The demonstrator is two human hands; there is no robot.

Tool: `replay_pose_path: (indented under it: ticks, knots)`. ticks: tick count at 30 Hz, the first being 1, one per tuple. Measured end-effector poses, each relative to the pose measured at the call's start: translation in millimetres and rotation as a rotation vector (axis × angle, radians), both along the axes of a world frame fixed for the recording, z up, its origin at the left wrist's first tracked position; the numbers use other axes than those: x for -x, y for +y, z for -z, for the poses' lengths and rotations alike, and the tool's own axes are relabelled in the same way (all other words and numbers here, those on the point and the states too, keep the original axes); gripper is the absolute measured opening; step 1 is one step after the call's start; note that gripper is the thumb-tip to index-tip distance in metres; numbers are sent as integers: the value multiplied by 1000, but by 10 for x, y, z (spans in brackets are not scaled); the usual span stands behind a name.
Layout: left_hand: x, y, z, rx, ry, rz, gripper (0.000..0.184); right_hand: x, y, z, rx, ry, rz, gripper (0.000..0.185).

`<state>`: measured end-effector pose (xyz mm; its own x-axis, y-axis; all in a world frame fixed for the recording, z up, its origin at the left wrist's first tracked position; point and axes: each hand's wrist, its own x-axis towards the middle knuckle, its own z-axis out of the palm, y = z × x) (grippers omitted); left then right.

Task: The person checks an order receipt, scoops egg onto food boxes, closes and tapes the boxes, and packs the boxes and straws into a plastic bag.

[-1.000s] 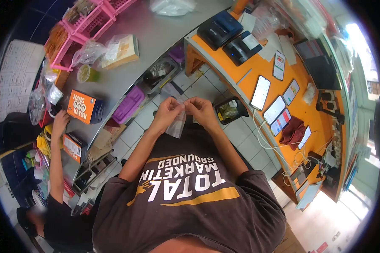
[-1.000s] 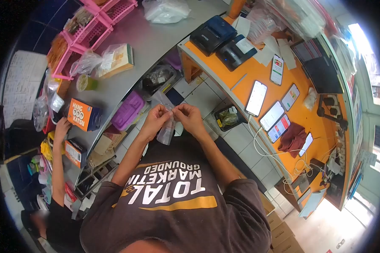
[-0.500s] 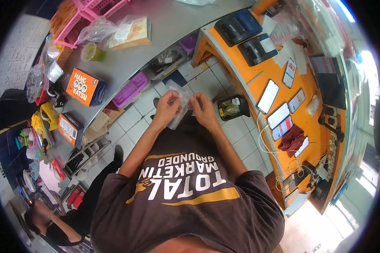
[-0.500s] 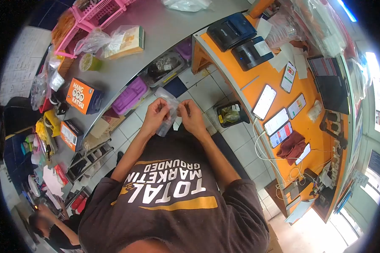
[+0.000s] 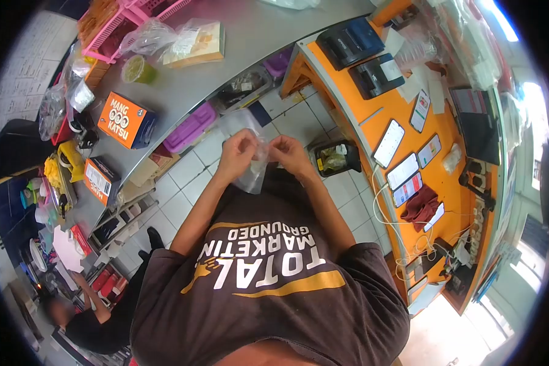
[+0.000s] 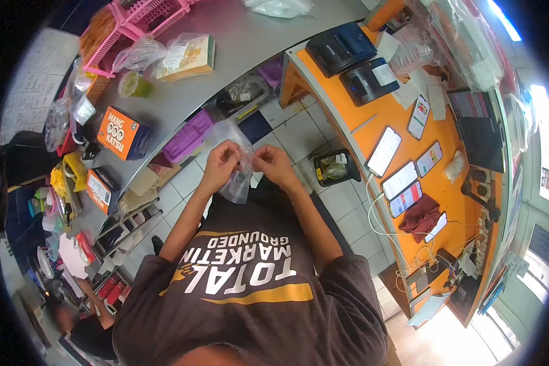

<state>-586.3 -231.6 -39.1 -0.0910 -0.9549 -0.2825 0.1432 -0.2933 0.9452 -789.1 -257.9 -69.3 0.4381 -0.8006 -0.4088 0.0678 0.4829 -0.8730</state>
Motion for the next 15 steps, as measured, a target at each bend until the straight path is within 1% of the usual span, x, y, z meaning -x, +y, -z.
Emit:
replay_pose_path:
  ticks: [1, 2, 3, 4, 5, 6, 7, 8, 9, 11, 12, 13, 14, 15]
  knots:
    - [-151, 47, 228, 12, -131, -124, 4, 18, 2, 11, -5, -2, -6, 15]
    - [-281, 70, 370, 28, -260, -239, 4, 48, -10, 8, 101, 180, 129, 12]
    - [-360, 89, 396, 29, -259, -232, 4, 76, -19, 8, 206, 365, 268, 10]
    - [-407, 100, 411, 32, -330, -289, 5, 44, 1, 109, 204, 369, 282, 10]
    - [-405, 66, 436, 43, -390, -327, 6, -35, 32, 252, 261, 291, 304, 11]
    - [-334, 40, 368, -7, -210, -343, 8, -61, 61, 337, 323, 233, 347, 12]
    - [-224, 7, 224, -70, -22, -330, 10, -120, 101, 265, 359, 256, 324, 11]
    - [-113, -77, -30, -176, -45, -201, 13, -202, 117, 188, 385, 163, 363, 15]
    - [-20, -139, -205, -277, -81, -71, 16, -264, 146, 317, 358, 62, 339, 17]
    - [46, -240, 9, -371, -209, 150, 23, -270, 162, 80, 321, 225, 356, 20]
    - [47, -270, 229, -365, -205, 197, 23, -221, 152, 24, 319, 245, 399, 20]
    - [29, -285, 520, -318, -253, 207, 21, -198, 127, -14, 297, 302, 341, 22]
    - [50, -318, 684, -270, -303, 208, 18, -176, 97, -27, 273, 353, 277, 23]
    - [113, -330, 688, -265, -310, 229, 18, -140, 85, 46, 271, 352, 299, 23]
